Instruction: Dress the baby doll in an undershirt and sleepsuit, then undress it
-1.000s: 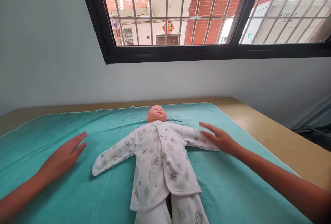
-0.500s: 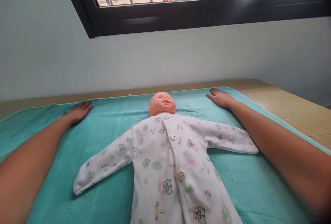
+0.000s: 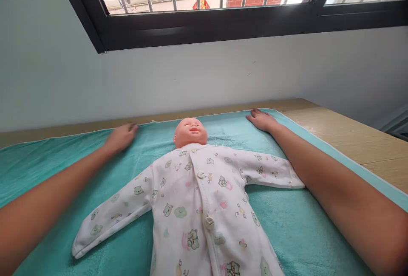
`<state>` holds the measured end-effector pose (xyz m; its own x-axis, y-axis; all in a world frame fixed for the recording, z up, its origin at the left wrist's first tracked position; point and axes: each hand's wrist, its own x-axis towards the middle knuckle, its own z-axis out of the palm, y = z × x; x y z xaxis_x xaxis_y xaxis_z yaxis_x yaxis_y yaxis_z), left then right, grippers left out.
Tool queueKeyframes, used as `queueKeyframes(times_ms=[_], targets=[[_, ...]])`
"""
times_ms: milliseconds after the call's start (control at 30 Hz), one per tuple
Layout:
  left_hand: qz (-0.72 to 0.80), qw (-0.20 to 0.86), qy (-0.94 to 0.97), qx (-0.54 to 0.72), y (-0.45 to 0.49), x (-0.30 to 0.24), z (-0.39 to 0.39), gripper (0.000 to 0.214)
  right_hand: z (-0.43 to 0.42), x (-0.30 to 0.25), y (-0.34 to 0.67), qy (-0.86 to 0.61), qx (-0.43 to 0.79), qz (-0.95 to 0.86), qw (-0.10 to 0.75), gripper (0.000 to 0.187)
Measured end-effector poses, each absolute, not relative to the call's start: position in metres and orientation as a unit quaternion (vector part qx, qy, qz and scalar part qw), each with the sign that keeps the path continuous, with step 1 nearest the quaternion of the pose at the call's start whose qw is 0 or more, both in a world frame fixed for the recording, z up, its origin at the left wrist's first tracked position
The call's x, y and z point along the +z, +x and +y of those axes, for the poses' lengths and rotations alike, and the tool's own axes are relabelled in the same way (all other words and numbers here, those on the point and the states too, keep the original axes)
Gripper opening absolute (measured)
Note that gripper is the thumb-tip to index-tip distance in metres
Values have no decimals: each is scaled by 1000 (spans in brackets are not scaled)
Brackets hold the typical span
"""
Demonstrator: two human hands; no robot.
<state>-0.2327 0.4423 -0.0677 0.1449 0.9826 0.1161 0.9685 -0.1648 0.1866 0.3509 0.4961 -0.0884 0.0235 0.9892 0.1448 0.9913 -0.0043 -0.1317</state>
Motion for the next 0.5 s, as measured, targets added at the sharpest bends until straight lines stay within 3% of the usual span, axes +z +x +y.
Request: queueKeyframes(times_ms=[167, 300, 500], targets=[[557, 72, 827, 27, -154, -82, 433, 63, 482, -87, 341, -617, -3, -769, 165, 56], [596, 72, 800, -6, -151, -80, 450, 64, 480, -86, 333, -566, 88, -812, 112, 62], [597, 57, 800, 36, -125, -66, 451, 64, 488, -86, 334, -568, 49, -817, 89, 66]])
